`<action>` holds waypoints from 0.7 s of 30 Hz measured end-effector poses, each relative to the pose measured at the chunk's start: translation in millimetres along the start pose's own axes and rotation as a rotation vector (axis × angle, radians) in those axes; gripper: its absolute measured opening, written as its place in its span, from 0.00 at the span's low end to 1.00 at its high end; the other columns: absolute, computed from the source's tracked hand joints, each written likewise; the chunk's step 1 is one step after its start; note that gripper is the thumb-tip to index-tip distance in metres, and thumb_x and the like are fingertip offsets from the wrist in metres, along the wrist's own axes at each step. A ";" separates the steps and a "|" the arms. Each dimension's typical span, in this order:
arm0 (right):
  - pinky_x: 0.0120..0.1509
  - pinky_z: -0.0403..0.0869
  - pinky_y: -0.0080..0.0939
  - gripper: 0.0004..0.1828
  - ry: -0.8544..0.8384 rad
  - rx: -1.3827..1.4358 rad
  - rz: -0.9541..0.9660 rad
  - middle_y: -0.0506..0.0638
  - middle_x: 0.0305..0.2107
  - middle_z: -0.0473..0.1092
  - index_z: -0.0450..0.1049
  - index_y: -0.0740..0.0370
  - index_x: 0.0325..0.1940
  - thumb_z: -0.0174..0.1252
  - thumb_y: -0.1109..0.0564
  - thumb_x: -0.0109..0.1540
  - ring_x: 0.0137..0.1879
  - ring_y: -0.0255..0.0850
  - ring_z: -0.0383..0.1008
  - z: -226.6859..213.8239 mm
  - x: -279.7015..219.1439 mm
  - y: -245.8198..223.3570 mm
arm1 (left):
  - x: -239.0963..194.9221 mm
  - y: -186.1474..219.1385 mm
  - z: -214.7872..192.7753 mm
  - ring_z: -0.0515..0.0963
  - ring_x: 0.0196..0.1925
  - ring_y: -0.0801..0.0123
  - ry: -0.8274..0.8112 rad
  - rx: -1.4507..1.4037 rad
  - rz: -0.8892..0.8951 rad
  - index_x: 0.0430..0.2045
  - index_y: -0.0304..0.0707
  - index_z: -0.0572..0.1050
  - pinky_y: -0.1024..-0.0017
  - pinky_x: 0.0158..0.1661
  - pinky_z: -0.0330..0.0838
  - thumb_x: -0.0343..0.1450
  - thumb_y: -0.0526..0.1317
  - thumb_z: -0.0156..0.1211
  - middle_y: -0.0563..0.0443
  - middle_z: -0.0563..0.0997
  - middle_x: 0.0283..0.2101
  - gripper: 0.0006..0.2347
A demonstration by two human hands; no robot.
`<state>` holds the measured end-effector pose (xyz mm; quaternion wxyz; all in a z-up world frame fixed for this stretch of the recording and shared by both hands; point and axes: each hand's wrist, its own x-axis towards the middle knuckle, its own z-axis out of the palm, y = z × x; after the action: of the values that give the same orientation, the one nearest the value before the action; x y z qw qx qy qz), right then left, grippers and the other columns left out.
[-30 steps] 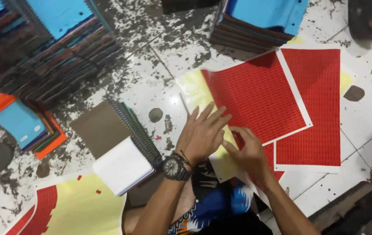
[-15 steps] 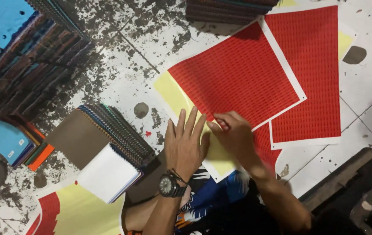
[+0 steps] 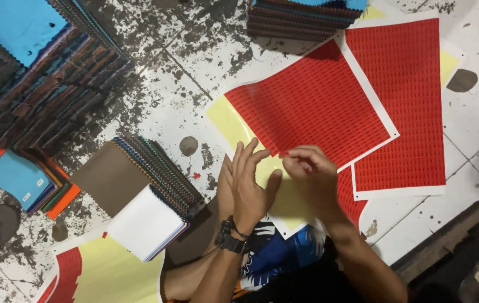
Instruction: The person sits on the floor and assembles notebooks by peeling small red adhesive stickers from a sheet and applying them to the spines of stacked notebooks. They handle multiple notebooks of different colors, including blue, green, and brown, and place the finished stacks aside.
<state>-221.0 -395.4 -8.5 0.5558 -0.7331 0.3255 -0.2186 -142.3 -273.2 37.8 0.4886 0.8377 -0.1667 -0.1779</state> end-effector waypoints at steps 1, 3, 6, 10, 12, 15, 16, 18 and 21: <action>0.43 0.72 0.32 0.09 -0.002 0.002 -0.002 0.49 0.37 0.77 0.82 0.57 0.42 0.69 0.61 0.58 0.40 0.33 0.74 -3.0 1.3 0.6 | -0.1 2.1 -0.1 0.56 0.75 0.44 0.003 0.001 0.000 0.49 0.48 0.76 0.28 0.64 0.36 0.65 0.44 0.66 0.47 0.70 0.67 0.18; 0.46 0.75 0.37 0.12 -0.187 0.071 -0.057 0.53 0.42 0.76 0.83 0.60 0.43 0.66 0.60 0.55 0.45 0.40 0.76 -8.1 6.5 1.6 | 2.5 6.5 -0.5 0.58 0.75 0.45 0.046 -0.158 -0.042 0.39 0.50 0.80 0.30 0.65 0.33 0.68 0.53 0.64 0.50 0.76 0.61 0.13; 0.42 0.77 0.39 0.20 -0.187 -0.078 -0.077 0.50 0.40 0.76 0.83 0.56 0.49 0.66 0.57 0.52 0.42 0.40 0.78 -8.5 9.4 15.3 | 5.9 -8.7 8.6 0.58 0.76 0.50 0.087 -0.207 -0.105 0.31 0.52 0.82 0.28 0.63 0.31 0.69 0.53 0.62 0.54 0.78 0.59 0.10; 0.30 0.73 0.34 0.17 -0.033 -0.273 -0.116 0.51 0.28 0.73 0.83 0.58 0.45 0.74 0.56 0.53 0.28 0.38 0.74 10.2 17.6 2.7 | 3.3 -7.1 5.6 0.63 0.73 0.44 0.129 -0.160 -0.040 0.28 0.49 0.82 0.31 0.64 0.37 0.70 0.50 0.62 0.49 0.81 0.54 0.09; 0.28 0.73 0.35 0.16 -0.037 -0.300 -0.140 0.51 0.25 0.73 0.84 0.58 0.41 0.75 0.56 0.51 0.26 0.40 0.74 16.4 15.9 5.2 | -1.7 -9.2 4.1 0.62 0.73 0.46 0.068 0.008 0.080 0.43 0.48 0.78 0.31 0.63 0.29 0.67 0.40 0.65 0.47 0.79 0.56 0.11; 0.27 0.72 0.33 0.14 0.000 -0.282 -0.083 0.51 0.24 0.75 0.85 0.57 0.39 0.75 0.57 0.50 0.26 0.37 0.74 17.5 16.7 -2.0 | -2.3 -11.4 3.9 0.61 0.73 0.50 0.041 0.132 0.144 0.52 0.46 0.73 0.32 0.63 0.27 0.64 0.37 0.67 0.48 0.78 0.58 0.20; 0.27 0.72 0.33 0.14 -0.004 -0.282 -0.080 0.51 0.24 0.75 0.85 0.57 0.39 0.75 0.57 0.50 0.26 0.37 0.74 19.8 14.6 -2.9 | -2.7 -11.4 2.8 0.61 0.73 0.50 0.042 0.132 0.140 0.52 0.46 0.73 0.32 0.63 0.27 0.64 0.37 0.67 0.48 0.78 0.58 0.20; 0.26 0.72 0.33 0.12 0.059 -0.305 -0.098 0.50 0.21 0.75 0.85 0.56 0.38 0.75 0.58 0.50 0.25 0.36 0.74 21.8 12.5 -4.8 | -2.7 -9.9 3.2 0.61 0.73 0.49 0.038 0.137 0.114 0.56 0.41 0.70 0.30 0.63 0.23 0.63 0.34 0.68 0.45 0.78 0.58 0.25; 0.26 0.72 0.34 0.09 0.082 -0.370 -0.163 0.46 0.22 0.75 0.85 0.51 0.35 0.74 0.58 0.51 0.25 0.39 0.75 23.5 12.2 -3.9 | 0.4 -8.1 1.8 0.63 0.73 0.53 0.033 0.136 0.053 0.58 0.42 0.68 0.32 0.64 0.23 0.60 0.34 0.71 0.48 0.79 0.58 0.29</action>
<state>-195.6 -387.7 -12.0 0.3781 -0.8370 0.3224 -0.2290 -141.9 -270.9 29.8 0.4380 0.8671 -0.1923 -0.1393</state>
